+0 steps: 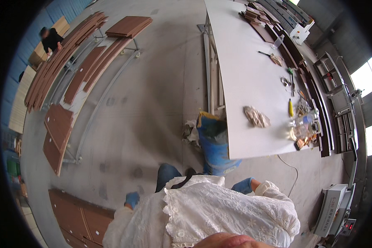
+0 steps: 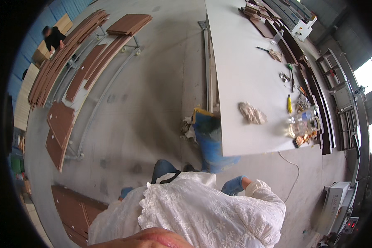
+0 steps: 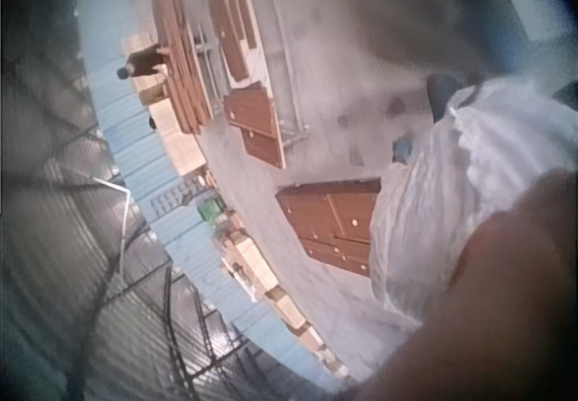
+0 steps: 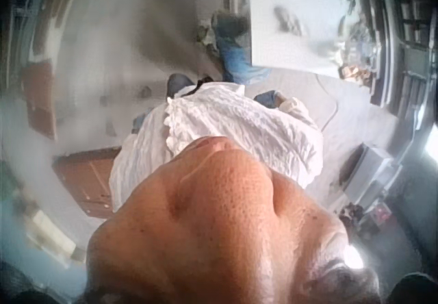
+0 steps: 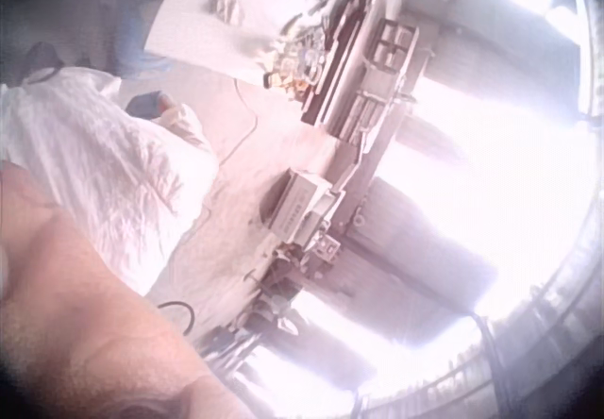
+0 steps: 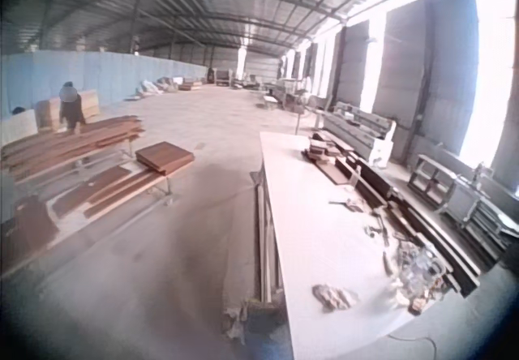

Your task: The person picks up long and wide brown wooden panels from a table, flips them, and stacks them on the floor. The person handles the panels one at a time, aligning edges and placing them in a growing pile.

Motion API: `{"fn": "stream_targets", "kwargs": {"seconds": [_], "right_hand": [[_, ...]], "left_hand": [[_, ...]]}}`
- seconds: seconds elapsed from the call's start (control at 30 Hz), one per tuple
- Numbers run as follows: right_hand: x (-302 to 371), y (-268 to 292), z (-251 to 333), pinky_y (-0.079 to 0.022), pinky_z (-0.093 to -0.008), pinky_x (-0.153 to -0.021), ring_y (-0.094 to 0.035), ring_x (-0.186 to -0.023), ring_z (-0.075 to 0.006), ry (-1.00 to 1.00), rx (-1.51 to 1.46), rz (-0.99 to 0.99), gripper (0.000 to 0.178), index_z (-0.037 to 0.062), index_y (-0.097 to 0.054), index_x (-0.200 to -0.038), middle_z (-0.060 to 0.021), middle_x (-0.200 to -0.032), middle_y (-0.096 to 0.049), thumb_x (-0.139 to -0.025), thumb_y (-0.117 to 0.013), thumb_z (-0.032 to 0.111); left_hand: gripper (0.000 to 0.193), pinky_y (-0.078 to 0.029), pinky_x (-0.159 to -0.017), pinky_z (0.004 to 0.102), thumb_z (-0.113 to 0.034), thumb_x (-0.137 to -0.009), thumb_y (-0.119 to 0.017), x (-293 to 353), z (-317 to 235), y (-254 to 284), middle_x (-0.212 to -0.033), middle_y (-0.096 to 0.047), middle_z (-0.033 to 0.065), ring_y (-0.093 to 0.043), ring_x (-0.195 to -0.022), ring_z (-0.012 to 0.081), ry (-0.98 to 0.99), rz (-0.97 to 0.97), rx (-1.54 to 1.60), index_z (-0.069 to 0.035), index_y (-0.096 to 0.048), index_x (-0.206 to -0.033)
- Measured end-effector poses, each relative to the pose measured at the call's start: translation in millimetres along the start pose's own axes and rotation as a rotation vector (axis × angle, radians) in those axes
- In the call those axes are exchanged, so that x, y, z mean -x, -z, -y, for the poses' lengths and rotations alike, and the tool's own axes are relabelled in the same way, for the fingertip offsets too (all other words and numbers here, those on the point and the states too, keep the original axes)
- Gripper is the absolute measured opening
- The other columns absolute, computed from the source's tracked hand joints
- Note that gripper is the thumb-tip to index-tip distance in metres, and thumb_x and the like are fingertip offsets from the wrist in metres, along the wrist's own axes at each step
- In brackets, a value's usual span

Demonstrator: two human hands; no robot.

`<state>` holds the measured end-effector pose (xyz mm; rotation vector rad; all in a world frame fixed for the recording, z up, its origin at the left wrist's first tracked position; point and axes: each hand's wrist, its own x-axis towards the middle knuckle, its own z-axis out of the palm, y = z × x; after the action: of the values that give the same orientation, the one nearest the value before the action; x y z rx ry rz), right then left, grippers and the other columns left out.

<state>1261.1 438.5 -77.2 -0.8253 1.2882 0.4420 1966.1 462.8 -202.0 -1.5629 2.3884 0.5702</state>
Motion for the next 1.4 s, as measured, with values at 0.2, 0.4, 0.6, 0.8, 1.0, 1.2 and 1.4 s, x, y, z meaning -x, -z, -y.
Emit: {"fn": "stream_targets", "kwargs": {"seconds": [0.2, 0.4, 0.6, 0.8, 1.0, 1.2, 1.4], "right_hand": [[-73.5, 80.6, 160.4, -0.057, -0.0423, -0.081, -0.073, -0.095, -0.0277, 0.060, 0.282, -0.100, 0.042, 0.0096, -0.075, -0.118, -0.0119, -0.108, -0.076, -0.086, -0.069, 0.036], [-106.1, 147.4, 300.0, -0.056, -0.0428, -0.083, -0.073, -0.095, -0.0294, 0.097, 0.410, -0.181, 0.043, 0.0095, -0.076, -0.115, -0.0133, -0.108, -0.076, -0.084, -0.070, 0.038], [-98.4, 238.6, 397.1, -0.055, -0.0417, -0.086, -0.073, -0.096, -0.0313, 0.050, 0.144, -0.293, 0.042, 0.0079, -0.078, -0.107, -0.0143, -0.101, -0.076, -0.080, -0.071, 0.039], [-154.9, 413.8, 491.4, -0.058, -0.0380, -0.073, -0.075, -0.082, -0.0242, 0.143, 0.047, -0.278, 0.035, 0.0015, -0.077, -0.100, -0.0134, -0.097, -0.078, -0.079, -0.075, 0.029], [-135.1, 572.4, 552.2, -0.057, -0.0400, -0.086, -0.074, -0.094, -0.0253, 0.068, -0.273, -0.246, 0.044, 0.0076, -0.077, -0.111, -0.0105, -0.101, -0.078, -0.083, -0.073, 0.041], [-124.0, 667.4, 616.7, -0.051, -0.0436, -0.099, -0.066, -0.115, -0.0360, -0.117, -0.455, -0.857, 0.043, 0.0078, -0.076, -0.111, -0.0188, -0.119, -0.072, -0.084, -0.064, 0.040], [-173.7, 736.5, 697.9, -0.053, -0.0447, -0.092, -0.068, -0.106, -0.0395, -0.193, -0.933, -1.048, 0.042, 0.0029, -0.075, -0.104, -0.0227, -0.110, -0.072, -0.085, -0.062, 0.038]], "left_hand": [[0.020, -0.049, -0.054, 0.0372, -0.022, -0.089, -0.062, -125.4, 107.5, 37.5, -0.070, -0.068, 0.0061, -0.066, -0.062, 0.0187, 0.411, 0.315, 0.490, -0.006, -0.073, -0.087], [0.022, -0.049, -0.056, 0.0361, -0.024, -0.092, -0.060, -419.5, 269.3, 163.6, -0.072, -0.068, 0.0032, -0.065, -0.065, 0.0166, 0.704, 0.140, 0.717, -0.006, -0.072, -0.086], [0.023, -0.051, -0.060, 0.0364, -0.033, -0.096, -0.064, -757.6, 339.7, 355.8, -0.086, -0.070, 0.0008, -0.062, -0.070, 0.0167, 0.461, -0.132, 1.076, -0.011, -0.071, -0.090], [0.029, -0.056, -0.070, 0.0295, -0.033, -0.100, -0.066, -939.2, 263.0, 462.8, -0.103, -0.076, 0.0049, -0.071, -0.083, 0.0155, 0.296, -0.071, 1.160, -0.009, -0.073, -0.113], [0.021, -0.050, -0.062, 0.0340, -0.033, -0.096, -0.063, -1043.6, 237.0, 512.5, -0.085, -0.068, 0.0003, -0.062, -0.069, 0.0138, 0.394, 0.471, 0.974, -0.013, -0.070, -0.101], [0.018, -0.038, -0.045, 0.0303, -0.027, -0.095, -0.060, -1233.1, 243.2, 576.5, -0.066, -0.058, -0.0026, -0.052, -0.051, 0.0110, 0.489, 0.625, 0.919, -0.016, -0.065, -0.081], [0.019, -0.042, -0.047, 0.0306, -0.027, -0.089, -0.062, -1518.7, 143.7, 674.7, -0.067, -0.060, -0.0021, -0.055, -0.054, 0.0112, -0.111, 0.412, 0.565, -0.015, -0.063, -0.075]]}}
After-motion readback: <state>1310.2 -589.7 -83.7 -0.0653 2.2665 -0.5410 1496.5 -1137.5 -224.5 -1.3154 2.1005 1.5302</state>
